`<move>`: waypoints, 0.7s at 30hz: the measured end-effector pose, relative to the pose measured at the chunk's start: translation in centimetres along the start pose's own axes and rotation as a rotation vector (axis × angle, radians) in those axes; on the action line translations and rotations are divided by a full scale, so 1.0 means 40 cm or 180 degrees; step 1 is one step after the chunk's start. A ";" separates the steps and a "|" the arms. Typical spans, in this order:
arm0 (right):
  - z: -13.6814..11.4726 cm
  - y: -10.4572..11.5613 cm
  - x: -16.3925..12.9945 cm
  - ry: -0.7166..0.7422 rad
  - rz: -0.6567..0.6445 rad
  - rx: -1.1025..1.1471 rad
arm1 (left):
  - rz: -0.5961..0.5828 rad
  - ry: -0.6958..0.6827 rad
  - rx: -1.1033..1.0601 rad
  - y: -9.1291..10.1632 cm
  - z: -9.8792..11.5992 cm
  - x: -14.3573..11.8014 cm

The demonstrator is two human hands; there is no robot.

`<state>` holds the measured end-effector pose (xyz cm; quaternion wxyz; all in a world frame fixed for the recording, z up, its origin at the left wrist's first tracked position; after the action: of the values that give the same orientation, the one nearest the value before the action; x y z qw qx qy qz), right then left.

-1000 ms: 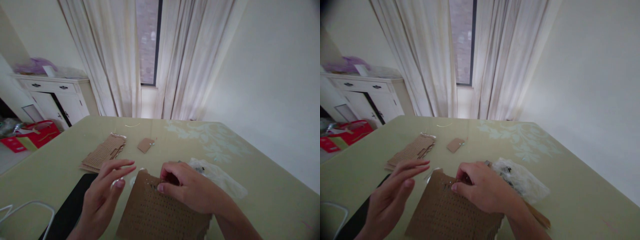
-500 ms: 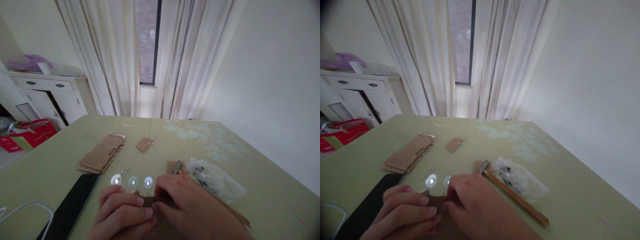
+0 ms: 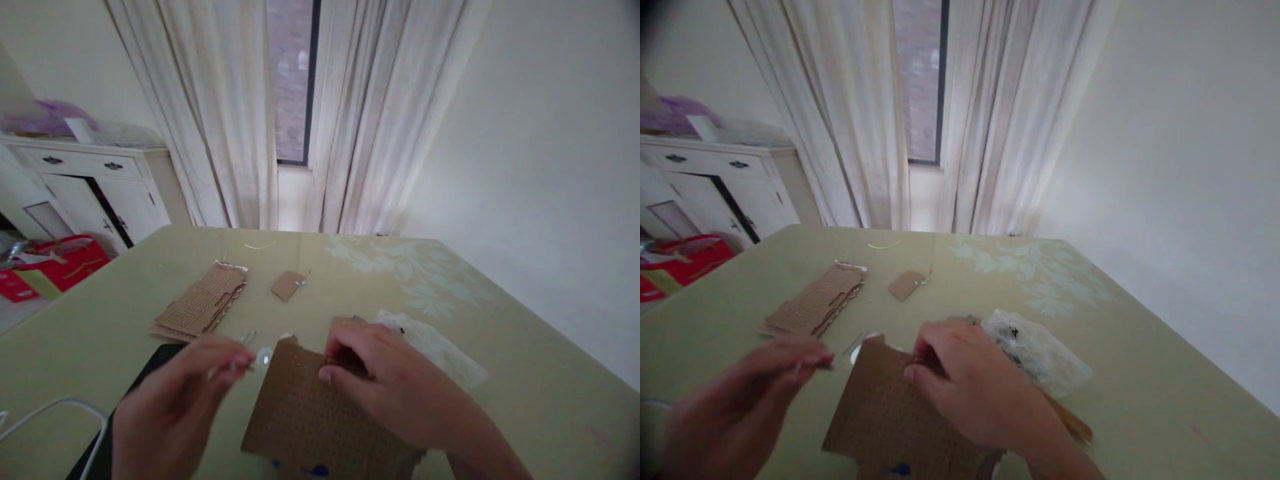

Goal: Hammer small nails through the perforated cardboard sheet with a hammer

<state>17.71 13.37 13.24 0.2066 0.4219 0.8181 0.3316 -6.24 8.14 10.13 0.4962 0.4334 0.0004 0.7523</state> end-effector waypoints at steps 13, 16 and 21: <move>0.010 0.021 0.004 0.0023 -0.0055 0.0008 | -0.1461 0.1595 0.1594 -0.182 -0.372 0.002; 0.008 0.015 0.003 0.0075 -0.0114 -0.0005 | -0.1423 0.1531 0.1655 -0.183 -0.374 0.001; 0.003 0.011 0.003 0.0200 -0.0152 0.0035 | -0.1200 0.1223 0.1483 -0.179 -0.349 0.010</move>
<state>17.97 13.71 13.47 0.1863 0.3928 0.8359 0.3351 -10.04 18.06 -1.42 0.5050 0.3778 0.3452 0.6950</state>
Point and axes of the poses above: each hand's wrist, its own x-axis towards the middle knuckle, its own y-axis out of the back of the hand, z = x × y, the point moved 10 cm from there along x, towards the middle knuckle, and after that the axes turned 7 degrees about x, right-handed, at the moved point
